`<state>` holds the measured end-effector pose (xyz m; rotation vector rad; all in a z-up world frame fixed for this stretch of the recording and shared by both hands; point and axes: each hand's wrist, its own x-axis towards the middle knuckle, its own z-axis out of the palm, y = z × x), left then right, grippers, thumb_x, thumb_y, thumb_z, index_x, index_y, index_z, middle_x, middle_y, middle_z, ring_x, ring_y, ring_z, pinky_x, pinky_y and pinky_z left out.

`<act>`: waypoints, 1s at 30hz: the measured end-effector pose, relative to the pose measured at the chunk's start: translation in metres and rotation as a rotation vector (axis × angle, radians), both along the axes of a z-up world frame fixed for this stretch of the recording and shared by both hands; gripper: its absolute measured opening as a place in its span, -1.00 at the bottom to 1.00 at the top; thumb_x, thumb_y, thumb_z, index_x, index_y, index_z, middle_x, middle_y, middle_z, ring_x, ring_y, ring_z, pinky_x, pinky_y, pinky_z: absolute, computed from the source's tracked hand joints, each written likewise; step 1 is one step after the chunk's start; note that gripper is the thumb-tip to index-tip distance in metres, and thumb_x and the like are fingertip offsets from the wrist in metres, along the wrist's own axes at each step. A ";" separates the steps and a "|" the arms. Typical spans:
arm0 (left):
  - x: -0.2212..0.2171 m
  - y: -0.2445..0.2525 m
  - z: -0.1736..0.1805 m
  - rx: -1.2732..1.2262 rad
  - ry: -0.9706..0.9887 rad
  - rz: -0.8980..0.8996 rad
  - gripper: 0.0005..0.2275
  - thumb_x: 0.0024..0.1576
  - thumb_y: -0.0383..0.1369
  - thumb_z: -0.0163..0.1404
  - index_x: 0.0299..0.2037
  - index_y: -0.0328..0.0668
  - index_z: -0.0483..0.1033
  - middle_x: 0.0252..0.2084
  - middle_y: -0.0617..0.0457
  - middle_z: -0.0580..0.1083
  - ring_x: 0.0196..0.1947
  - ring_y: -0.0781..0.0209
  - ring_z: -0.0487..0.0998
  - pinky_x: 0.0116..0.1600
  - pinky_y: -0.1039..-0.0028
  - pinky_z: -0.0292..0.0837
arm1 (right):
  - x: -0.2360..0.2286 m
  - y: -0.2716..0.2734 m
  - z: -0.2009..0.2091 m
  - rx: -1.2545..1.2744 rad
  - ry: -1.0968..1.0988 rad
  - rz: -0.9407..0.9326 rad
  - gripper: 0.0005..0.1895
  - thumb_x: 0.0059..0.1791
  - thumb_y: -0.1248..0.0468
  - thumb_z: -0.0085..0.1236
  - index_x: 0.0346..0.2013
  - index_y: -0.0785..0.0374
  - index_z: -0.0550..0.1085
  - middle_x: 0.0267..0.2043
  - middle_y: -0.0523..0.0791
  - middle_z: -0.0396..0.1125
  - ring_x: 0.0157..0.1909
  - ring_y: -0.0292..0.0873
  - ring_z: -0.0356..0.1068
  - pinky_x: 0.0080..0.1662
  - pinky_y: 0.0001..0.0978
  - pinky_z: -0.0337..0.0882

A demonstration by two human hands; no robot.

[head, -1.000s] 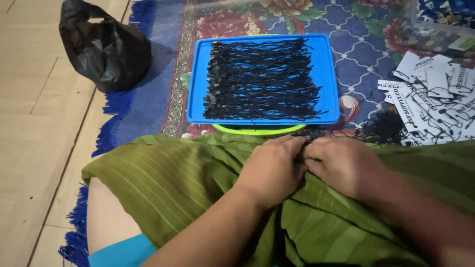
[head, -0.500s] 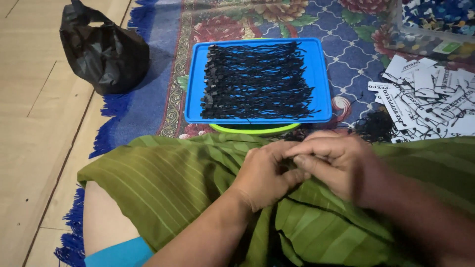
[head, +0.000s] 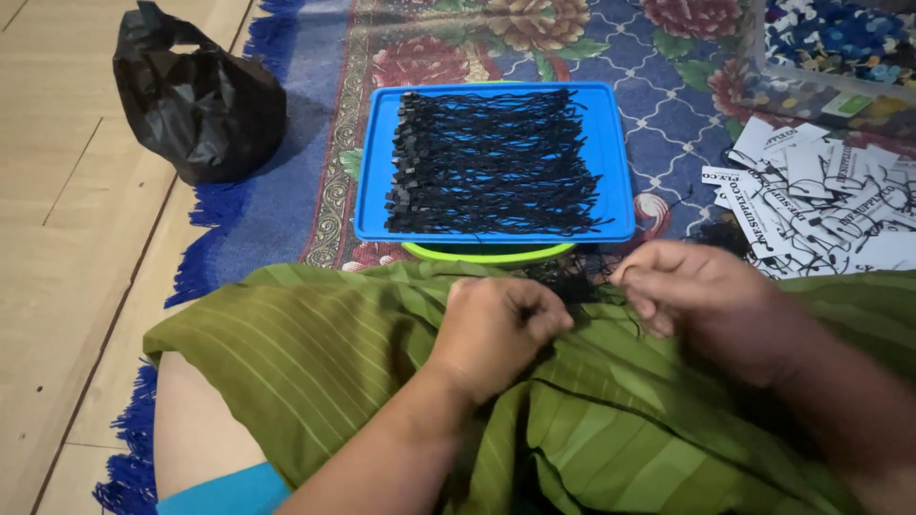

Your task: The person is sitting on the floor and arranging black elastic or fabric cords onto a blue plastic tray for organization or further processing.

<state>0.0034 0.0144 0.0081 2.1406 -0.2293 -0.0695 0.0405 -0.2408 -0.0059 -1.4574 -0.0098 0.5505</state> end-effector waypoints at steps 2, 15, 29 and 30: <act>-0.001 -0.004 -0.013 0.060 -0.020 -0.050 -0.95 -0.01 -0.32 0.20 -0.49 0.01 0.69 -0.58 0.23 0.58 -0.61 0.28 0.49 -0.11 0.45 0.34 | -0.006 0.022 0.022 -0.243 0.055 0.002 -0.81 0.06 0.39 0.06 -0.18 0.44 0.59 -0.59 -0.02 0.26 -0.59 -0.15 0.12 -0.48 -0.31 0.14; 0.001 -0.004 -0.006 0.164 -0.189 -0.098 -0.52 -0.08 -0.35 0.14 0.14 -0.01 0.52 0.07 0.10 0.58 0.04 0.12 0.51 0.30 0.25 0.08 | -0.006 0.025 0.022 -0.771 -0.107 0.112 -0.86 -0.04 0.37 0.28 -0.43 0.34 0.71 -0.64 -0.10 0.47 -0.65 -0.23 0.20 -0.51 -0.41 0.20; 0.005 0.006 -0.010 -0.038 0.054 0.065 -0.92 0.04 -0.39 0.17 -0.30 -0.12 0.71 -0.48 0.15 0.63 -0.61 0.30 0.51 -0.39 0.51 0.50 | -0.004 0.030 0.028 -0.426 0.036 -0.174 -0.85 0.07 0.37 0.08 -0.19 0.39 0.59 -0.46 0.03 0.38 -0.54 -0.12 0.16 -0.48 -0.32 0.14; 0.007 0.010 -0.013 -0.005 0.019 0.090 -0.93 0.03 -0.38 0.19 -0.32 -0.10 0.70 -0.49 0.14 0.62 -0.61 0.27 0.50 -0.39 0.48 0.48 | -0.001 0.025 0.024 -0.297 0.040 -0.271 -0.85 0.12 0.42 -0.02 -0.14 0.39 0.52 -0.34 0.02 0.38 -0.45 -0.13 0.20 -0.41 -0.31 0.16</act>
